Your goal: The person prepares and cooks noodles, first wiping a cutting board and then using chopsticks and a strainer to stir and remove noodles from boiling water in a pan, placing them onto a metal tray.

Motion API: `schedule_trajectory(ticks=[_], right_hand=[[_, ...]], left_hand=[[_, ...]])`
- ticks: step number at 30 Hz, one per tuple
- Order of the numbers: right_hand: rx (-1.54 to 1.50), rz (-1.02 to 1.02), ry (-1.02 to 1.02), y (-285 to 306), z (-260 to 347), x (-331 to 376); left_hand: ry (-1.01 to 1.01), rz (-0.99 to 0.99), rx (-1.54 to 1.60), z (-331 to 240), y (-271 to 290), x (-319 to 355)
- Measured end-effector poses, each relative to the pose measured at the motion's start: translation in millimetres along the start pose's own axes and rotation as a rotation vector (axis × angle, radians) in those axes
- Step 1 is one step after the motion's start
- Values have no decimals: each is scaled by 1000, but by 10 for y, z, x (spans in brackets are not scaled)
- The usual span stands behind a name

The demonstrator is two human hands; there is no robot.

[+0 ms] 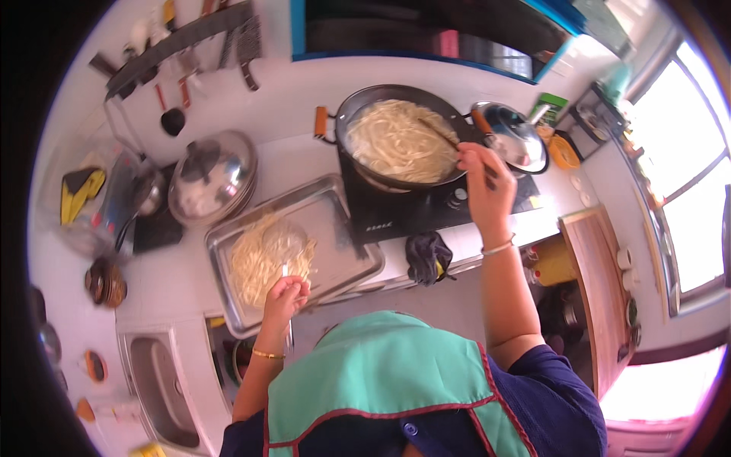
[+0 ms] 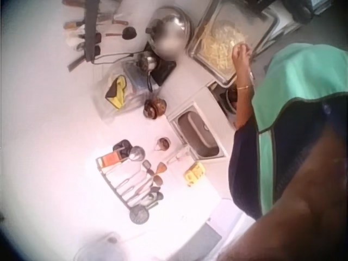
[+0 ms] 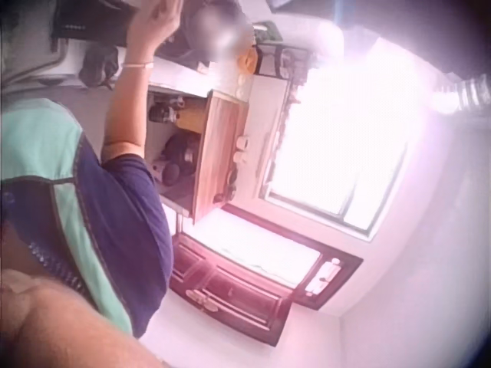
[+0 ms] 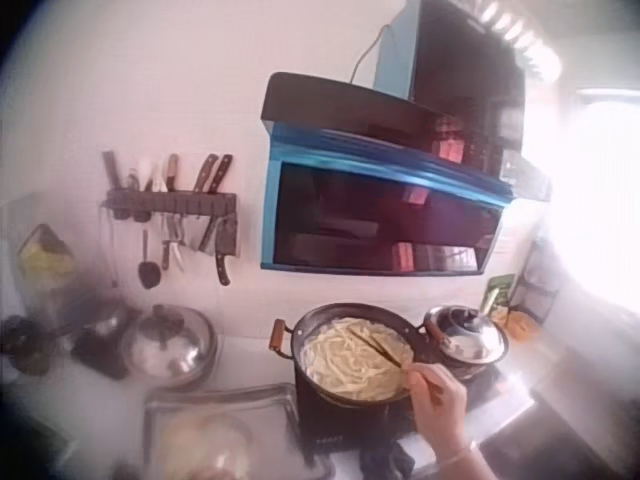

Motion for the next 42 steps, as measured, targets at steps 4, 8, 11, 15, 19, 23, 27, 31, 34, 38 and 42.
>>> schedule_trajectory(ticks=[4, 8, 11, 15, 19, 23, 27, 31, 34, 38, 42], right_hand=[[-142, -6, 455, -86, 255, 157], [-272, 66, 348, 17, 431, 452], [-367, 274, 336, -51, 612, 742], [-447, 439, -152, -174, 411, 1238], [-482, 470, -400, -288, 311, 1563], [-491, 411, -664, -521, 129, 1773], [-456, 247, -831, -665, -124, 1886], [-399, 86, -958, -872, -464, 2181], [-310, 85, -1115, -1114, -685, 2510], [-274, 117, -1318, -1605, -824, 2989], [-425, -2, -1530, -2249, -987, 3433]], left_hand=[[-11, -80, 25, 196, 129, 260], [36, -133, -21, 418, 172, 610], [2, -157, -23, 555, 215, 823], [-482, -364, -424, 931, 508, 652], [-746, -595, -981, 925, 654, 485], [-254, -339, -945, 1042, 691, 173], [-578, -440, -690, 795, 820, 150], [-457, -345, -464, 546, 1282, 289], [-61, -286, -47, 270, 1550, 527], [94, -320, 59, 224, 1819, 622], [185, -207, 106, 177, 1913, 564]])
Point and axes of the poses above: each hand's wrist, its own x-axis away from the middle knuckle, its own y-axis out of the back of the hand, z = x × y, the point moved 2 cm from there along -x, towards the middle knuckle, and after that the axes turned 14 degrees about -z, right-handed, at the moved point
